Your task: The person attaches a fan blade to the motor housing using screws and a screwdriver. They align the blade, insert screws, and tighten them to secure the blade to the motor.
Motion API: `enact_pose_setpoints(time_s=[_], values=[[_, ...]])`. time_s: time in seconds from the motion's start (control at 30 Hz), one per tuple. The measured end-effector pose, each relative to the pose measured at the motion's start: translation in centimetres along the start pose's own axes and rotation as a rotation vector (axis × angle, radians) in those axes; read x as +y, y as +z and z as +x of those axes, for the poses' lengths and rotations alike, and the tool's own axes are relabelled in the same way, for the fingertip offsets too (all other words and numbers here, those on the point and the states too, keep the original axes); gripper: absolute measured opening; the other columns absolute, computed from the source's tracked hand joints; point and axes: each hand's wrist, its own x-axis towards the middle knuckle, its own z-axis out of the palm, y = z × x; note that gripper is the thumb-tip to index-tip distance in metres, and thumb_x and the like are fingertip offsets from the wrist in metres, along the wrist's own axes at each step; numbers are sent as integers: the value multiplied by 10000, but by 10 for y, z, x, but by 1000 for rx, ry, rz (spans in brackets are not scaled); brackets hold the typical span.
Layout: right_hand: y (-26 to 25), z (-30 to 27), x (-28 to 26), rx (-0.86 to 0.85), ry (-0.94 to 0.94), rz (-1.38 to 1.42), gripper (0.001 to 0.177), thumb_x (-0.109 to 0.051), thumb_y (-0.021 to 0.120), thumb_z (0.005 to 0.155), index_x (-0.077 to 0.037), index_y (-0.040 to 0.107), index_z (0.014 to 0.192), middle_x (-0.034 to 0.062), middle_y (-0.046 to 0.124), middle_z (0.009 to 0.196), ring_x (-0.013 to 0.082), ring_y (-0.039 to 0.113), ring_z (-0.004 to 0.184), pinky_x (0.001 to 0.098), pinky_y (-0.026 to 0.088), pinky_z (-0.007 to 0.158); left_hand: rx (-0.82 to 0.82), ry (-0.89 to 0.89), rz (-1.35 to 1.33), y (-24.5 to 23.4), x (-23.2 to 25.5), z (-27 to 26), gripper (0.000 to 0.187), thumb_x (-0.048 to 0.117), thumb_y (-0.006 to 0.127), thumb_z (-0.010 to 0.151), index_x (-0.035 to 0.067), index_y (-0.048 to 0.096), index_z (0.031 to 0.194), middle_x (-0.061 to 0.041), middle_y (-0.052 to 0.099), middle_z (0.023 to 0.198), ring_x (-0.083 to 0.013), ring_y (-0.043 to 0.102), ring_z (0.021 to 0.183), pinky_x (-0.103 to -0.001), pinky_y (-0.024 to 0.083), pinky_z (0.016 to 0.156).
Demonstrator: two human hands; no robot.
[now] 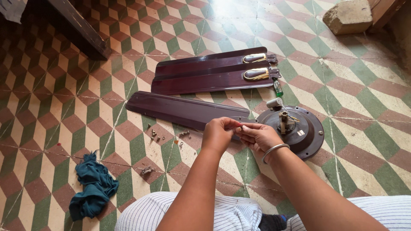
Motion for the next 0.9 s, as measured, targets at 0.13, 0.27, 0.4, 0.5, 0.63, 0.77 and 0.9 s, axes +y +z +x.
enact_pose_setpoints(time_s=[0.13,0.27,0.4,0.5,0.63,0.77,0.9], values=[[5,-9,-4,-7,-10,-37,279,-57,645,944,38,707,1199,139,762,1085,209,735,1021,334,574,949,39,25,90,2,4,-3,127,122,772,843,128,811,963,-39,808,935,-125,766,818,-274,595,743],[2,-15,-7,9,-67,-205,309,-85,704,906,4,740,1200,85,773,1046,144,729,934,269,592,845,27,3,-40,8,-3,0,125,142,797,833,98,815,948,-58,813,892,-128,774,785,-272,600,726],[1,-10,-2,37,-209,-351,325,-82,777,892,14,785,1202,51,754,943,85,593,724,215,480,610,33,8,-145,20,-17,9,145,134,816,813,86,820,950,-52,817,889,-103,760,788,-260,593,729],[-3,-11,-2,84,-273,-488,287,-87,785,888,16,791,1156,55,771,929,76,609,716,225,494,613,-13,-15,-188,28,-30,16,167,117,803,825,90,821,989,-45,817,923,-92,747,802,-256,592,743],[-1,-15,-13,132,-422,-819,273,-121,785,866,-13,790,1116,67,815,953,79,707,769,224,564,691,-165,-74,-454,34,-42,25,209,75,740,882,67,799,1083,-49,801,996,-98,724,849,-255,584,760],[-1,-24,-26,266,-448,-1081,267,-192,759,888,-39,794,1104,100,810,934,126,757,776,264,579,726,-303,-114,-552,34,-43,27,303,-14,631,897,46,780,1153,-54,782,1036,-107,719,897,-244,588,776],[-4,-22,-32,217,-381,-973,266,-240,697,940,-38,788,1089,134,823,910,197,752,796,317,586,737,-254,-204,-544,32,-40,27,260,32,625,935,42,752,1162,-49,772,1027,-99,716,880,-227,573,747]])
